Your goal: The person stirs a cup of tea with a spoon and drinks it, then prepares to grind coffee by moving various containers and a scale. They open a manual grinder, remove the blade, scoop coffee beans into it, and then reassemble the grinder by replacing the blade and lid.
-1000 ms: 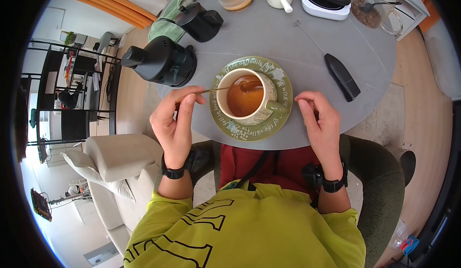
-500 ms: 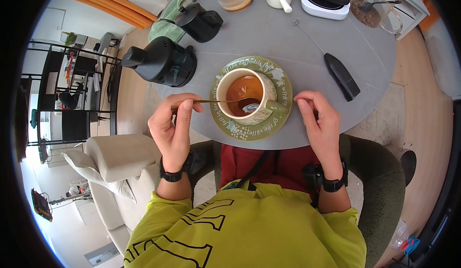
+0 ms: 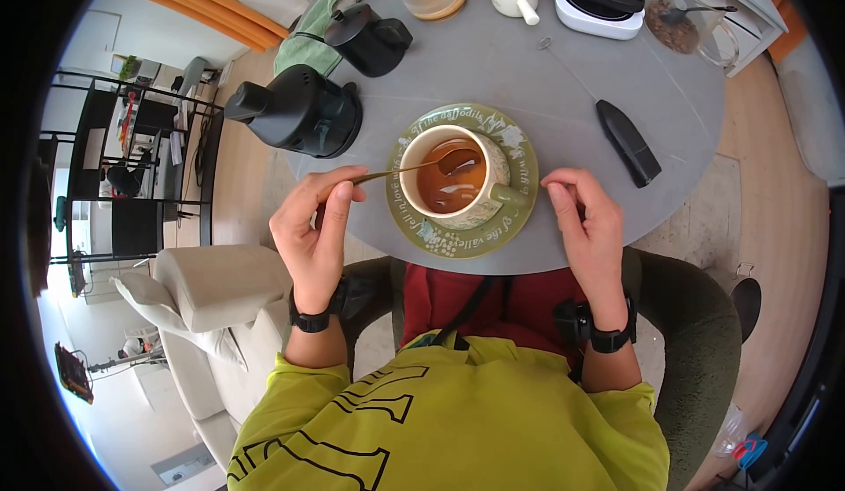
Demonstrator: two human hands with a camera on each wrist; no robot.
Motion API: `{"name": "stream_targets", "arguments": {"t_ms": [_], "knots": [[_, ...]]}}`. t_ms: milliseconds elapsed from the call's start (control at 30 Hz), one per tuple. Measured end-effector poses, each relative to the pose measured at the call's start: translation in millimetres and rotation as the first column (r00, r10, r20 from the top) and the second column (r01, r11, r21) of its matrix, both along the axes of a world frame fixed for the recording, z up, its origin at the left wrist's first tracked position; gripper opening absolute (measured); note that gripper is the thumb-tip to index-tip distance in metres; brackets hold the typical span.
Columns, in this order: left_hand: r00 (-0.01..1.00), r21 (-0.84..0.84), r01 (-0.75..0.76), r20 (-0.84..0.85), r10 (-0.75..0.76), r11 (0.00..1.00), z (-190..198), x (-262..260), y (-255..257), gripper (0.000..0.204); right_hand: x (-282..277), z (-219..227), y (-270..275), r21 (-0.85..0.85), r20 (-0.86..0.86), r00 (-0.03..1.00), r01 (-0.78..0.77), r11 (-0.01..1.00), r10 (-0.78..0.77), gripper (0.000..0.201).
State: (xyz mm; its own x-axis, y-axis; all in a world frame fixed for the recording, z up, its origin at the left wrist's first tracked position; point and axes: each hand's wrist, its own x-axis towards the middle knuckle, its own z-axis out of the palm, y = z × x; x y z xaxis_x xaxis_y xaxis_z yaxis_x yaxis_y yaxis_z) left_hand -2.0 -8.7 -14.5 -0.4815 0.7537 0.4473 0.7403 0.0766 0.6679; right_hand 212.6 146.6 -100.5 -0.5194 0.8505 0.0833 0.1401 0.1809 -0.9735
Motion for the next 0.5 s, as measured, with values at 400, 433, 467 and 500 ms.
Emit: {"name": "stream_targets", "arguments": {"t_ms": [400, 433, 467, 500], "knots": [[0.97, -0.075, 0.066, 0.238, -0.046, 0.995, -8.1, -2.0, -23.2, 0.025, -1.1, -1.7, -0.8, 0.024, 0.027, 1.0, 0.01, 1.0, -0.011, 0.008], [0.975, -0.055, 0.081, 0.213, -0.068, 0.995, -8.8, -2.5, -27.8, 0.025, -1.6, -1.6, -1.0, 0.016, 0.03, 0.999, 0.015, 1.0, -0.015, 0.008], [0.976, -0.041, 0.087, 0.206, -0.077, 0.995, -8.6, -2.6, -32.7, 0.025, -2.1, -2.2, -1.1, 0.021, 0.038, 0.999, 0.01, 1.0, -0.011, 0.008], [0.976, -0.027, 0.093, 0.199, -0.086, 0.995, -8.6, -2.9, -37.6, 0.025, -2.6, -3.0, -1.4, 0.034, 0.036, 0.999, 0.022, 0.999, -0.023, 0.008]]}}
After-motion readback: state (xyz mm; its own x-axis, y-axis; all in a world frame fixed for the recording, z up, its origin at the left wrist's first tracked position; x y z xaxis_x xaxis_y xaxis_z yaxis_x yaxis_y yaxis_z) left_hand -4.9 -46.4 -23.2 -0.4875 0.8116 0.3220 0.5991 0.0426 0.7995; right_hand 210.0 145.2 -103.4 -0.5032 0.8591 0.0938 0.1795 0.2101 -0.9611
